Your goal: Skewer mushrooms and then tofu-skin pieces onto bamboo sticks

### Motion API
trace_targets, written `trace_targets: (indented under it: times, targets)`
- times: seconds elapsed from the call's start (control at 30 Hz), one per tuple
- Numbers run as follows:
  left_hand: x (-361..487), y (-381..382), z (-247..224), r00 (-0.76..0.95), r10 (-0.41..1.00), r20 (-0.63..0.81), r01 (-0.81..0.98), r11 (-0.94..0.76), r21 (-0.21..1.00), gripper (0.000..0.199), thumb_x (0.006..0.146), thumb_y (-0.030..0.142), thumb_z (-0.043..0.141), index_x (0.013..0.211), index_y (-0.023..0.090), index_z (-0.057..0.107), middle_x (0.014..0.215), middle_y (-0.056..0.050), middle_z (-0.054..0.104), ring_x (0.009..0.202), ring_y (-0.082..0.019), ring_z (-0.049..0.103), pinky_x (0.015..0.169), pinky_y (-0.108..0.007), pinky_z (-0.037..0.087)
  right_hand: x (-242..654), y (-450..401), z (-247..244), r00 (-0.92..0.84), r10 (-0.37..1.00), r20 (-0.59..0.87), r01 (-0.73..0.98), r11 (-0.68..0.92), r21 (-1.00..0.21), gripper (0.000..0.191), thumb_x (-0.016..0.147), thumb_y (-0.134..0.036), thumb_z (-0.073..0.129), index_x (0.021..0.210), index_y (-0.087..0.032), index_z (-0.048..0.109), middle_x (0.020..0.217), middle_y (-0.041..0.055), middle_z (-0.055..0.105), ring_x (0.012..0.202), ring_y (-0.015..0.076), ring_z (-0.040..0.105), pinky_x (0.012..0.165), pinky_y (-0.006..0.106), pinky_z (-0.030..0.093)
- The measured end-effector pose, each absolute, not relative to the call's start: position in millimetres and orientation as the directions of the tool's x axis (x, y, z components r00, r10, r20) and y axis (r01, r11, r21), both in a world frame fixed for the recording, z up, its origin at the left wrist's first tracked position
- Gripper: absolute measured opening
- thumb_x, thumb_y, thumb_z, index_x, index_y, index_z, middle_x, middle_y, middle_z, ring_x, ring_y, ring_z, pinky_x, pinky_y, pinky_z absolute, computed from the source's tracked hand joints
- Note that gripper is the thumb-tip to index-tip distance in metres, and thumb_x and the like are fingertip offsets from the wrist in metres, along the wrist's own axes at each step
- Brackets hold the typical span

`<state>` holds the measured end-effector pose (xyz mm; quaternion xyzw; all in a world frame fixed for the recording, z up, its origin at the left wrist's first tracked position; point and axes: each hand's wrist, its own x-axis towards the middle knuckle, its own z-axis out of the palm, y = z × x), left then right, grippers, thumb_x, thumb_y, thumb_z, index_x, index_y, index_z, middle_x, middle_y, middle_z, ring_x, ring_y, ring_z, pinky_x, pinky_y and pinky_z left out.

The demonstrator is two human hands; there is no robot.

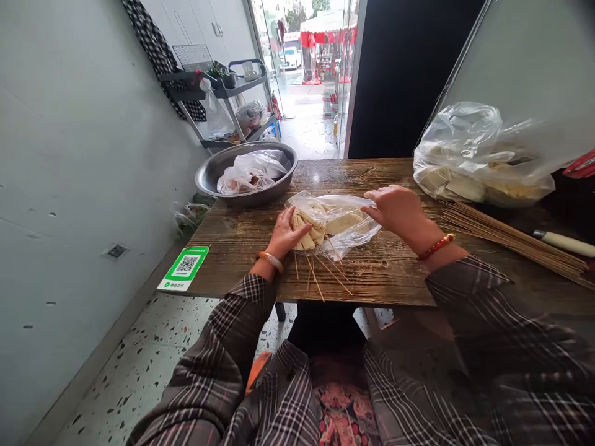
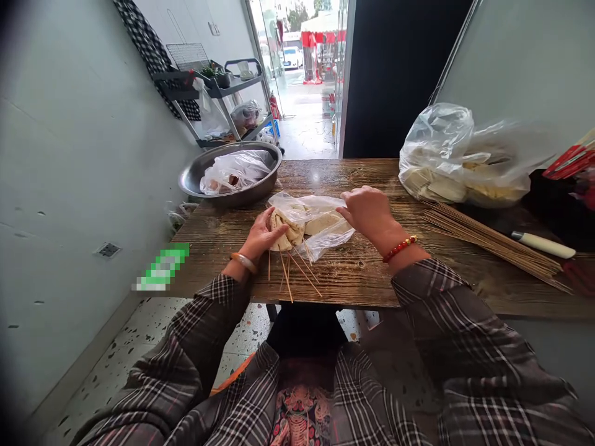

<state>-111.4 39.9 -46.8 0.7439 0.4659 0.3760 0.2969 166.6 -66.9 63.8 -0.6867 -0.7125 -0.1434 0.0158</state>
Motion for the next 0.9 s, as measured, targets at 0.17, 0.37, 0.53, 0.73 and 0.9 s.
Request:
trace_targets:
  times: [0.17,0.37,0.53,0.73,0.9]
  targets:
    - [-68,72,-45,0.4,0.865,0.304,0.433,-0.471,0.769,0.083,0.071,0.044,0.08,0.142,0.01,0.053,0.146,-0.02,0.048,0.141,-0.033,0.043,0.123,-0.046,0.029,193,-62,58,0.086,0.957,0.277,0.978,-0.134,0.16,0.033,0.099,-0.037,0.05,0.098,-0.015,0.075,0.096,0.0148,0.075,0.087,0.0275,0.065,0.068,0.034,0.034]
    - [-17,97,-48,0.465,0.818,0.338,0.394,-0.533,0.748,0.075,0.07,0.04,0.082,0.137,0.015,0.057,0.145,-0.019,0.049,0.141,-0.034,0.044,0.121,-0.051,0.031,249,-38,31,0.442,0.727,0.526,0.897,-0.373,-0.238,0.033,0.096,-0.034,0.047,0.083,-0.016,0.072,0.086,0.0142,0.072,0.078,0.0249,0.062,0.067,0.034,0.038]
    - [-12,98,-33,0.426,0.795,0.432,0.426,-0.597,0.679,0.067,0.077,0.047,0.077,0.134,0.017,0.059,0.144,-0.019,0.052,0.139,-0.034,0.046,0.117,-0.053,0.035,254,-30,16,0.443,0.571,0.691,0.847,-0.015,-0.531,0.033,0.094,-0.036,0.052,0.111,-0.015,0.07,0.101,0.0134,0.071,0.09,0.0245,0.065,0.077,0.037,0.05]
    - [0,62,14,0.554,0.563,0.614,0.312,-0.824,0.473,0.025,0.096,0.035,0.052,0.107,0.02,0.069,0.108,-0.008,0.07,0.106,-0.021,0.065,0.097,-0.039,0.051,202,-49,32,-0.092,0.682,0.726,0.855,0.428,-0.294,0.023,0.101,-0.029,0.049,0.109,-0.025,0.071,0.102,0.0045,0.073,0.095,0.0199,0.066,0.087,0.036,0.049]
    - [35,48,21,0.813,0.45,0.37,0.298,-0.867,0.4,0.025,0.094,0.019,0.045,0.103,0.018,0.068,0.11,-0.01,0.071,0.102,-0.023,0.067,0.092,-0.041,0.054,211,-26,27,-0.148,0.925,0.349,0.923,0.256,-0.287,0.031,0.103,-0.03,0.043,0.106,-0.018,0.071,0.097,0.0079,0.076,0.087,0.0202,0.067,0.077,0.032,0.046]
